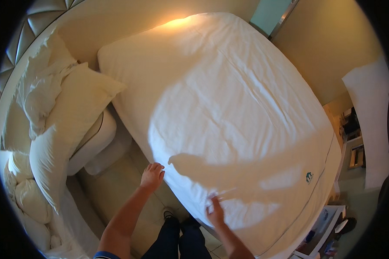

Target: The person adjusts a white mattress on a bed frame and then places a white pillow into a pillowcase. The person smooths the mattress surface and aligns it before handling the pillow and pillowcase.

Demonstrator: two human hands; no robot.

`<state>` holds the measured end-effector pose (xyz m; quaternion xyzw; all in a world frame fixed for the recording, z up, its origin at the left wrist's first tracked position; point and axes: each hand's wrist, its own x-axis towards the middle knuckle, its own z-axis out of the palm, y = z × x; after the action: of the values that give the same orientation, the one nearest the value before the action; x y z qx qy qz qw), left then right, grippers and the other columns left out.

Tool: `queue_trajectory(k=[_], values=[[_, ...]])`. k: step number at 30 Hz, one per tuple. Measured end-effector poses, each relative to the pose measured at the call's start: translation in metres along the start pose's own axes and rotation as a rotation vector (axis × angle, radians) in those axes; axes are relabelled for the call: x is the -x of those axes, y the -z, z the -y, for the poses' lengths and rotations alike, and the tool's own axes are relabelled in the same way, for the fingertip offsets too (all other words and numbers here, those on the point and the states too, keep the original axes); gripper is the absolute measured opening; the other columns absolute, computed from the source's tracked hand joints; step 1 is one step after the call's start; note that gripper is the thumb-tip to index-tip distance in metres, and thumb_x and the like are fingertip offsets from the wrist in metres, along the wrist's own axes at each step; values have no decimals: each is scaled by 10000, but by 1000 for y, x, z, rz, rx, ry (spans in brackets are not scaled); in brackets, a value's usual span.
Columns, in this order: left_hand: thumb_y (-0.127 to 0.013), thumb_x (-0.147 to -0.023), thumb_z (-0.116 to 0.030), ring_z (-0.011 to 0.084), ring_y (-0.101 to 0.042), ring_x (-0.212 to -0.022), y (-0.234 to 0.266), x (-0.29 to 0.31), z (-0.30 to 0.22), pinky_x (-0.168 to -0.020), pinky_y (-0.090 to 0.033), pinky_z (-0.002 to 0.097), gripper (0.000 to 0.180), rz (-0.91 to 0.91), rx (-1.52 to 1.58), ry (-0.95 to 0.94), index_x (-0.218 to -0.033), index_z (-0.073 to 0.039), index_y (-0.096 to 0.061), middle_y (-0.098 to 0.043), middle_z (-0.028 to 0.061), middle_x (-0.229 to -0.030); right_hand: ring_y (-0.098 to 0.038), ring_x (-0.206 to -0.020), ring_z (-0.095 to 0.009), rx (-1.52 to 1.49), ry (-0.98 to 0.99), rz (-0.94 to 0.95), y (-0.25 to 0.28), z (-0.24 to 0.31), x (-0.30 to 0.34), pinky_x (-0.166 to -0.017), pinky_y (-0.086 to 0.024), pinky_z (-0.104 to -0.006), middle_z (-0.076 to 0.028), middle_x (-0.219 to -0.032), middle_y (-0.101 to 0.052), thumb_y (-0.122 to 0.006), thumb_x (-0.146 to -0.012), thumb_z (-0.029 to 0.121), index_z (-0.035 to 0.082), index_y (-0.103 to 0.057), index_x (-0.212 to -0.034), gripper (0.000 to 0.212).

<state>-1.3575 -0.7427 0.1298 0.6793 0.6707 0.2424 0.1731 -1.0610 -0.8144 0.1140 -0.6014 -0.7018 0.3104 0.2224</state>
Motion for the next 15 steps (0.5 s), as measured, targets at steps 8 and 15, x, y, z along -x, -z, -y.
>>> queue_trajectory(k=[8, 15], values=[[-530, -774, -258, 251, -301, -1176, -41, -119, -61, -966, -241, 408, 382, 149, -105, -330, -1111, -86, -480, -406, 65, -1209, -347, -1151, -342, 391, -218, -795, 130, -114, -127, -939, -305, -399, -206, -1271, -323, -501, -745, 54, -11, -403, -1166, 437], [-507, -759, -385, 317, -102, -1262, -77, -204, -24, -954, -54, 584, 592, 333, -289, -108, -1276, -174, -310, -231, 91, -1345, -484, -860, -194, -755, -356, -205, -87, 7, -161, -742, -402, -317, -75, -1002, -469, -502, -779, 125, 54, -432, -1082, 319]])
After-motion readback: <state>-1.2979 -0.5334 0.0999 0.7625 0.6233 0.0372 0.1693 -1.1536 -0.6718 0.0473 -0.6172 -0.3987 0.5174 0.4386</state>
